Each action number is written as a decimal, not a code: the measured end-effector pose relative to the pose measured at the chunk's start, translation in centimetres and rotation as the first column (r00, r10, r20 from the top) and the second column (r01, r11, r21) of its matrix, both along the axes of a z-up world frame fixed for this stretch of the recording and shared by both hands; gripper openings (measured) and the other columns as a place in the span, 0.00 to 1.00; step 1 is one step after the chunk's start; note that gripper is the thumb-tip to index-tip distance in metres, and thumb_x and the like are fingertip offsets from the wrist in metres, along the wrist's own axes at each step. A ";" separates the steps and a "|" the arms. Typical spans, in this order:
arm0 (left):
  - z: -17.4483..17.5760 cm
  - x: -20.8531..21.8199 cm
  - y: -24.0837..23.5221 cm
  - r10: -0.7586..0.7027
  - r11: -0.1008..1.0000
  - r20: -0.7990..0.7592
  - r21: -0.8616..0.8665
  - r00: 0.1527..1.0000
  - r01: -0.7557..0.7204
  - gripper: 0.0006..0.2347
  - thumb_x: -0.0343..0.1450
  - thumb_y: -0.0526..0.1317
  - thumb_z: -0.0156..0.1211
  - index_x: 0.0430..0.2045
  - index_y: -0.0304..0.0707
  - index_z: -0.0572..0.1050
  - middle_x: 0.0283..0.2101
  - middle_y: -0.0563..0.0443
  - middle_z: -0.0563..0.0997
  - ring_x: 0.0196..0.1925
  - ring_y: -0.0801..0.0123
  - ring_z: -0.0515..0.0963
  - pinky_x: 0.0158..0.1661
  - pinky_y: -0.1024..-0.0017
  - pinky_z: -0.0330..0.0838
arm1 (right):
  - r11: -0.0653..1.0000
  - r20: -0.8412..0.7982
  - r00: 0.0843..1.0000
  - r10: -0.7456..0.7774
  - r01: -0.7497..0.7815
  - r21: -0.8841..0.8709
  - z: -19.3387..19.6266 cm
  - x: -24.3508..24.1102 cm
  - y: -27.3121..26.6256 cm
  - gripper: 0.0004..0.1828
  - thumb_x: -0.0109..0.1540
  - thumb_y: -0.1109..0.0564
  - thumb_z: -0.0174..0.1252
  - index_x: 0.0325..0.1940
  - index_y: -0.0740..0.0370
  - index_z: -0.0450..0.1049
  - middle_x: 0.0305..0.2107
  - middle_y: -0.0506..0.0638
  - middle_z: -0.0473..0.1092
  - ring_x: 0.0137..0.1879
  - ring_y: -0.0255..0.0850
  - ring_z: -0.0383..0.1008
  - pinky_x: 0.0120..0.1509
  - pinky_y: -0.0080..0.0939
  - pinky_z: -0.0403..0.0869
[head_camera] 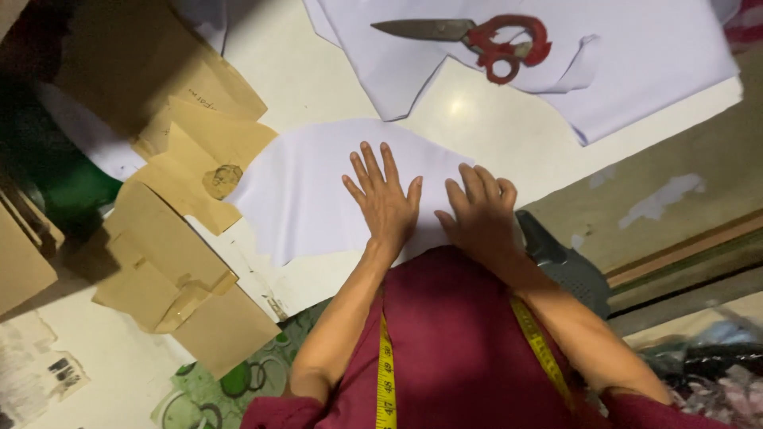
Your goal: Cutting fabric pieces according to a pattern using scissors and organizing the cut pieces on a workbench.
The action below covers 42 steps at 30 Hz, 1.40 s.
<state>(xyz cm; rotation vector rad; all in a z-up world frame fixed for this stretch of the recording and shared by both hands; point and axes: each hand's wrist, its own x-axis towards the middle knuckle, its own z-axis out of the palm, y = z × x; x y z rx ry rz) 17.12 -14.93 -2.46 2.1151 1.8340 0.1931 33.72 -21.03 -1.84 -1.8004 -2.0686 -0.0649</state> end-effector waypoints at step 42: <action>0.5 6.9 -2.6 0.297 0.955 -0.185 0.061 0.937 -0.291 0.42 0.73 0.69 0.56 0.75 0.39 0.53 0.78 0.36 0.47 0.80 0.45 0.42 0.66 0.24 0.32 | 0.622 -0.186 0.903 0.386 -0.404 -0.671 9.5 17.1 17.2 0.25 0.61 0.52 0.61 0.58 0.66 0.66 0.29 0.76 0.74 0.45 0.80 0.75 0.48 0.76 0.69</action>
